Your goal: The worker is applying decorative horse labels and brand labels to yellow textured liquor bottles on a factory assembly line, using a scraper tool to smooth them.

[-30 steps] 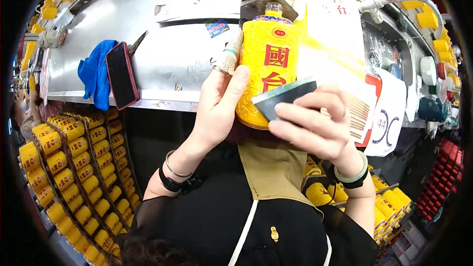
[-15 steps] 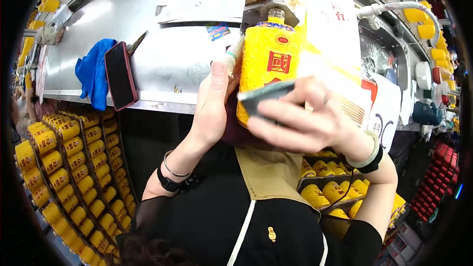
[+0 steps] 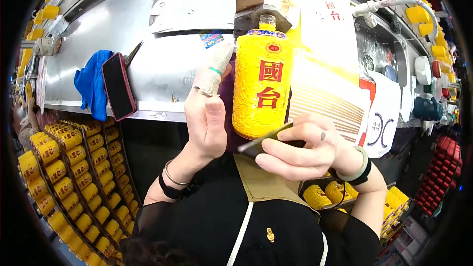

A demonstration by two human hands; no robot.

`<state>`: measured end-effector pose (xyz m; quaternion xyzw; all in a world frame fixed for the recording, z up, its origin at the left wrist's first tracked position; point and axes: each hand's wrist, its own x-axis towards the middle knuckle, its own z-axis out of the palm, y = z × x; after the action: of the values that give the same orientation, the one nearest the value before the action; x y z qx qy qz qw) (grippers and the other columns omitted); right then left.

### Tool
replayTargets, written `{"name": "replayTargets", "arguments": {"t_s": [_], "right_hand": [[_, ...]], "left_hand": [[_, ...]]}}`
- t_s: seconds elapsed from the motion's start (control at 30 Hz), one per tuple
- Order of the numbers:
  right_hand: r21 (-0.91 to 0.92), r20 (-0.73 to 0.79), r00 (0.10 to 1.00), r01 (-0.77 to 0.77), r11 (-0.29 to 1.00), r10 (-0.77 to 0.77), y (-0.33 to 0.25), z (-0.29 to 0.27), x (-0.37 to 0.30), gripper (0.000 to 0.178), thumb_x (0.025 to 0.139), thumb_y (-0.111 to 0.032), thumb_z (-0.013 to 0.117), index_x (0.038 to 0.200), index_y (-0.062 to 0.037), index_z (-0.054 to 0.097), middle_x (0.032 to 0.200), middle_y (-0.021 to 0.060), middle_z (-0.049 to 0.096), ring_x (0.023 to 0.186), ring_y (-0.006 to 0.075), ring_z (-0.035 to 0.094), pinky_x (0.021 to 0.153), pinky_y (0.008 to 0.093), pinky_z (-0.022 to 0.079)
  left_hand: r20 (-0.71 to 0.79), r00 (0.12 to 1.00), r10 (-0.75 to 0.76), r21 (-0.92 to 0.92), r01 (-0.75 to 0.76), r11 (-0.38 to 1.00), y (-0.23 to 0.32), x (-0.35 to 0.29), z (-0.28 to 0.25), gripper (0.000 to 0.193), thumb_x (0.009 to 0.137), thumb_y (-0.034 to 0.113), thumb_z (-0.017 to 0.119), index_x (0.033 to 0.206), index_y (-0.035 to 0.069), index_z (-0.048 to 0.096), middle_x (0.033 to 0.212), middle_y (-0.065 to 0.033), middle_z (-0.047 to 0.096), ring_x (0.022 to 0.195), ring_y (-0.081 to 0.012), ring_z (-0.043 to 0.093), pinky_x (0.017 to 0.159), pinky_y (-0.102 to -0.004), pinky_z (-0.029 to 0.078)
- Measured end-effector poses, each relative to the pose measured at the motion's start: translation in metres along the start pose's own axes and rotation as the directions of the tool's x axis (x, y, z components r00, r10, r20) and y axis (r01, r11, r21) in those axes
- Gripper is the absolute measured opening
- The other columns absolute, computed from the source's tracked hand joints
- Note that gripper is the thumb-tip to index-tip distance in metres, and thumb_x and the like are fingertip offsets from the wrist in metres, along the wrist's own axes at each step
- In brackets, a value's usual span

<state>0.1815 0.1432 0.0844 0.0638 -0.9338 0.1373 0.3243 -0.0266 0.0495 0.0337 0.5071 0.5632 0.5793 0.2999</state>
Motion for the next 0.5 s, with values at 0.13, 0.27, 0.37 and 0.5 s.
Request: {"name": "replayTargets", "arguments": {"t_s": [0.13,0.27,0.37,0.5], "right_hand": [[0.076,-0.275,0.888,-0.362,0.929,0.369,0.0,-0.006,-0.012,0.031,0.087,-0.016,0.078,0.113,-0.0045,0.068,0.099,0.0046,0.066,0.074,0.0186,0.057,0.065,0.0291,0.048],[0.247,-0.502,0.629,-0.554,0.795,0.594,-0.006,0.004,-0.032,0.034,0.096,-0.016,0.073,0.118,0.0042,0.057,0.105,0.0135,0.061,0.089,0.0212,0.057,0.078,0.03,0.048],[0.301,-0.529,0.529,-0.615,0.729,0.664,-0.011,0.015,-0.033,0.033,0.097,-0.014,0.071,0.12,0.0044,0.056,0.107,0.0135,0.06,0.091,0.0207,0.056,0.081,0.0291,0.047],[0.355,-0.507,0.41,-0.703,0.617,0.758,-0.016,0.025,-0.034,0.036,0.103,-0.022,0.064,0.125,0.004,0.052,0.109,0.0094,0.056,0.097,0.0145,0.055,0.089,0.027,0.046]], "left_hand": [[0.101,0.973,0.209,0.347,-0.231,0.909,0.01,0.008,0.001,0.084,0.101,0.067,0.04,0.138,-0.006,0.059,0.146,-0.0303,0.05,0.127,-0.043,0.054,0.107,-0.0462,0.043],[0.176,0.951,0.253,0.499,-0.307,0.811,0.014,0.011,0.002,0.094,0.086,0.079,0.052,0.132,-0.002,0.066,0.146,-0.0307,0.048,0.12,-0.0445,0.055,0.103,-0.048,0.046],[0.215,0.951,0.224,0.547,-0.307,0.779,0.023,0.012,0.004,0.092,0.079,0.075,0.063,0.131,-0.001,0.067,0.148,-0.0332,0.044,0.121,-0.0466,0.054,0.103,-0.0492,0.047],[0.262,0.953,0.152,0.624,-0.288,0.726,0.038,0.012,0.009,0.088,0.075,0.071,0.069,0.132,0.003,0.067,0.15,-0.0356,0.04,0.123,-0.0486,0.052,0.103,-0.0497,0.048]]}}
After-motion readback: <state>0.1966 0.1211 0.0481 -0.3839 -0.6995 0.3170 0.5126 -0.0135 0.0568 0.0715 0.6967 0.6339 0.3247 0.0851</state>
